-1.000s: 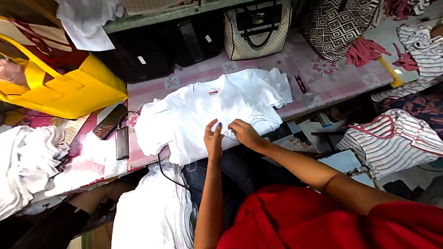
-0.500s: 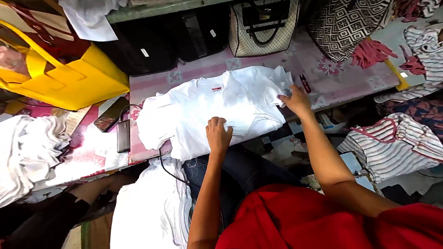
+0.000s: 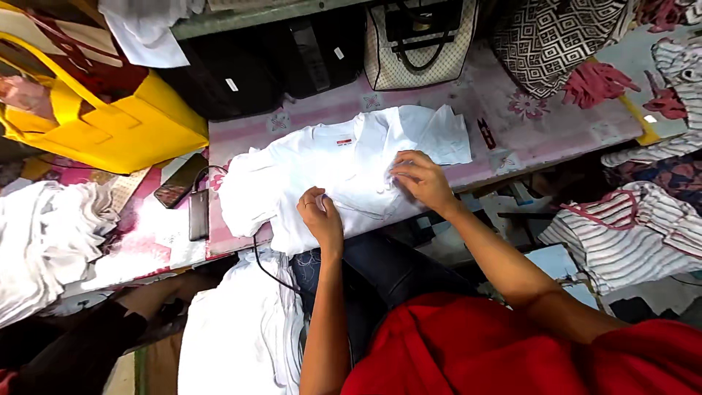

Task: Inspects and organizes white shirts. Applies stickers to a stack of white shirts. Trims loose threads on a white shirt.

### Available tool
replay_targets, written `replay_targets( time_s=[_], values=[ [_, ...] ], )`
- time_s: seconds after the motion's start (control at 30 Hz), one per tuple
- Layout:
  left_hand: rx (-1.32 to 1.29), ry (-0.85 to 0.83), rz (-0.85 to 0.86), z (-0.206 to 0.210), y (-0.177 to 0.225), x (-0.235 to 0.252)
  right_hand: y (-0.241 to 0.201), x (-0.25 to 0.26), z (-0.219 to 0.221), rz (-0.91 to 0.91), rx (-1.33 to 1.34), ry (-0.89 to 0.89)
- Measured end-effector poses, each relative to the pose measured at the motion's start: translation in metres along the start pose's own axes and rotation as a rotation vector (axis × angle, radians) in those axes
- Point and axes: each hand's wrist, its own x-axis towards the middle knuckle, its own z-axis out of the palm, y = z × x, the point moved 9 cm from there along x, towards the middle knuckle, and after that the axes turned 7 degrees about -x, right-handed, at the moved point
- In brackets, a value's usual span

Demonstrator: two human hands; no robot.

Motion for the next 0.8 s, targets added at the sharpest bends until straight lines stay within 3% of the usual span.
replay_targets(
  time_s=[0.07, 0.2, 0.27, 0.37, 0.53, 0.6, 0.67, 0.8],
  values=[
    [0.012, -0.024, 0.147, 0.007, 0.020, 0.002, 0.012, -0.005, -0.010, 0.141, -0.032, 0.057],
    [-0.045, -0.308, 0.308, 0.061, 0.066, 0.014, 0.035, -0.021, 0.000, 0.463, -0.077, 0.059],
    [-0.094, -0.423, 0.367, 0.092, 0.091, 0.023, 0.041, -0.024, 0.016, 0.538, -0.026, 0.032],
    [-0.036, -0.555, 0.317, 0.149, 0.106, 0.047, 0.036, -0.023, 0.037, 0.463, -0.024, -0.018],
    [0.453, -0.801, 0.057, 0.205, 0.086, 0.058, 0.000, -0.024, 0.063, 0.093, -0.008, -0.128],
    [0.414, -0.765, 0.050, 0.197, 0.080, 0.066, -0.006, -0.026, 0.058, 0.042, 0.014, -0.085],
    [0.187, -0.635, 0.026, 0.163, 0.069, 0.084, -0.001, -0.028, 0.051, 0.059, -0.061, -0.062],
    [-0.268, -0.319, -0.228, 0.080, 0.021, 0.085, 0.020, -0.038, 0.050, 0.129, -0.192, -0.124]
  ],
)
